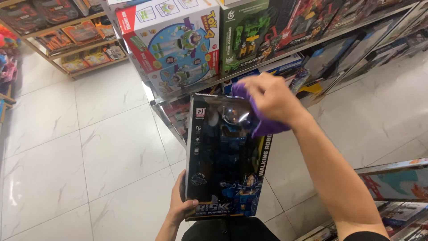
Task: Cleaning and dusting various toy boxes on the shelves of a toy store.
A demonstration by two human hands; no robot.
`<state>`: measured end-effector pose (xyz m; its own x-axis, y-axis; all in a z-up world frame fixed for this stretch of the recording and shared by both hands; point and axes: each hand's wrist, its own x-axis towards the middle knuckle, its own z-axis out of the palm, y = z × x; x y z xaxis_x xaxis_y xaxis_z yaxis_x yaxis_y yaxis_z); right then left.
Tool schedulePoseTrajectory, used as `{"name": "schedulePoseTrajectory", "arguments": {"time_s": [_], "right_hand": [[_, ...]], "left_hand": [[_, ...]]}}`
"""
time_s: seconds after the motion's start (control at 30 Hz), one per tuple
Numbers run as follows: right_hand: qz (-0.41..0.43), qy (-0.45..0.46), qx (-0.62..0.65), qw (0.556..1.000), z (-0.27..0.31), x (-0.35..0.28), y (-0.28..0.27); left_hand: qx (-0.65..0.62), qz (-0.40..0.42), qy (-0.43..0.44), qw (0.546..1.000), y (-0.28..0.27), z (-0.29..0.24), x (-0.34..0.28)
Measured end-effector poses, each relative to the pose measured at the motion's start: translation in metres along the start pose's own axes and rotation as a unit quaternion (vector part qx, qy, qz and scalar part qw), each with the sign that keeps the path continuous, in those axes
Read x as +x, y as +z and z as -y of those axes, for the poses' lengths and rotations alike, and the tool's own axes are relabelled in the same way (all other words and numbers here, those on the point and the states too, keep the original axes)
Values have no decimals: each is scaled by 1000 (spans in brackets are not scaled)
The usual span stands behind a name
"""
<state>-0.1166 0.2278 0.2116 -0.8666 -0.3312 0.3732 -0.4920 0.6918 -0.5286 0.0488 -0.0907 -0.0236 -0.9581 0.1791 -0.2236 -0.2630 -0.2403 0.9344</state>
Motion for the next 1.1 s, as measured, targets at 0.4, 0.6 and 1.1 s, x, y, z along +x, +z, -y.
{"name": "schedulePoseTrajectory", "arguments": {"time_s": [0.4, 0.6, 1.1], "right_hand": [[184, -4, 115, 976, -42, 51, 62], [258, 158, 105, 947, -94, 24, 40], [205, 171, 3, 964, -115, -2, 38]], "left_hand": [[125, -12, 74, 989, -9, -1, 0], [163, -31, 113, 980, -33, -1, -3], [182, -3, 161, 970, -51, -15, -5]]}}
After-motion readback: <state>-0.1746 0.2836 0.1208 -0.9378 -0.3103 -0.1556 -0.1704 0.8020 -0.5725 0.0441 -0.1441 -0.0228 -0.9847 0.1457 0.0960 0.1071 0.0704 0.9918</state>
